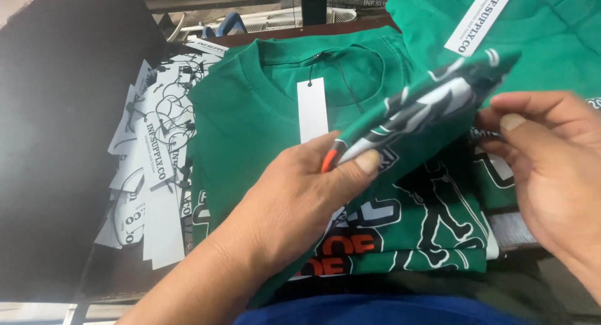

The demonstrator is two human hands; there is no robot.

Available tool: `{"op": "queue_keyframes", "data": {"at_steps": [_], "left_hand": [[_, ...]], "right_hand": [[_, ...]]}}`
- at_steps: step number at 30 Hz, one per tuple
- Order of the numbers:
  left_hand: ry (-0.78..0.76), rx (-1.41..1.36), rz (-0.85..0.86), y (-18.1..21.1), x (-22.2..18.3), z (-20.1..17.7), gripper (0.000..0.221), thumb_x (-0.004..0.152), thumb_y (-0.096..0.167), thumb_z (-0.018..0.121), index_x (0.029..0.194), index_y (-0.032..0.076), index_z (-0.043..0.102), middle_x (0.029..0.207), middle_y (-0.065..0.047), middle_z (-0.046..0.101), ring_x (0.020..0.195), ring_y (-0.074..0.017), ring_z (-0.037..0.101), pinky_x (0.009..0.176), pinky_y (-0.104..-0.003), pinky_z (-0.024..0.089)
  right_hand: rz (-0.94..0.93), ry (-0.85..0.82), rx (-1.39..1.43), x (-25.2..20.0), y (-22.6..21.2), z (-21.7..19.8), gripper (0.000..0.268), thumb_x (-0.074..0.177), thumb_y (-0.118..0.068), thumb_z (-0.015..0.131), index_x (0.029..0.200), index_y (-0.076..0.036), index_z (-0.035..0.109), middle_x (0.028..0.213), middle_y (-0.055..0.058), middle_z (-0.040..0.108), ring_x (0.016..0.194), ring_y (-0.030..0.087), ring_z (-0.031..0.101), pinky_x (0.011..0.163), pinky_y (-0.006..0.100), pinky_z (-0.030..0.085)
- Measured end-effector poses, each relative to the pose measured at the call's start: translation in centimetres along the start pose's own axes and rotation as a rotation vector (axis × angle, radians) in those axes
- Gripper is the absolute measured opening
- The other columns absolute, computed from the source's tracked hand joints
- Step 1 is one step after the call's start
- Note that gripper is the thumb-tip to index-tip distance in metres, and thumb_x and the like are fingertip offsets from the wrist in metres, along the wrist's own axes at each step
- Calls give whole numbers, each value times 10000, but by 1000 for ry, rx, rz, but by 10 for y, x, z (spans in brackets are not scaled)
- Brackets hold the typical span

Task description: Attaching brand tags to t-shirts using a manual tagging gun and stacking them.

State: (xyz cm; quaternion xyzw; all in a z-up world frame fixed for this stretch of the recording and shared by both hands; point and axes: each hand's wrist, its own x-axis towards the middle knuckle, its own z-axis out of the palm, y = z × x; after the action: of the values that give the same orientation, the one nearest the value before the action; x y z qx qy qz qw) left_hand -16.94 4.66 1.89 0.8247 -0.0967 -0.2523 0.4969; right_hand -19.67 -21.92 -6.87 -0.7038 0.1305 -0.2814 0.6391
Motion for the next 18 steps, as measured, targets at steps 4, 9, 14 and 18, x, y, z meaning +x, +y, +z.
{"op": "queue_keyframes", "data": {"at_steps": [4,9,14,18], "left_hand": [[-17,132,96,-12,4,11,524,800,661,461,769,139,432,742,-2,442,720,-150,438,670,-299,372],[38,104,98,-8,5,9,322,1003,406,512,822,155,599,673,1,522,662,-176,478,652,-351,416],[175,288,317,-31,17,24,226,894,315,578,1009,126,625,975,-124,606,975,-284,524,821,-416,445],[358,517,750,-58,24,40,528,772,221,679,1285,100,692,1421,-260,558,1249,-459,523,894,-587,450]], "right_hand": [[-71,-91,-12,-10,-15,7,84,1063,-62,614,1117,-115,651,1079,98,730,993,208,728,913,274,595],[10,-54,-2,-8,-15,1,144,1102,-39,491,1153,-23,625,1046,175,713,961,252,713,812,302,565],[153,-57,16,-6,-29,3,250,1129,-154,445,1216,7,616,1053,142,672,900,207,641,757,274,507],[263,-108,101,-10,-35,6,355,1122,-269,477,1275,-20,678,1052,113,669,869,168,623,710,260,461]]}}
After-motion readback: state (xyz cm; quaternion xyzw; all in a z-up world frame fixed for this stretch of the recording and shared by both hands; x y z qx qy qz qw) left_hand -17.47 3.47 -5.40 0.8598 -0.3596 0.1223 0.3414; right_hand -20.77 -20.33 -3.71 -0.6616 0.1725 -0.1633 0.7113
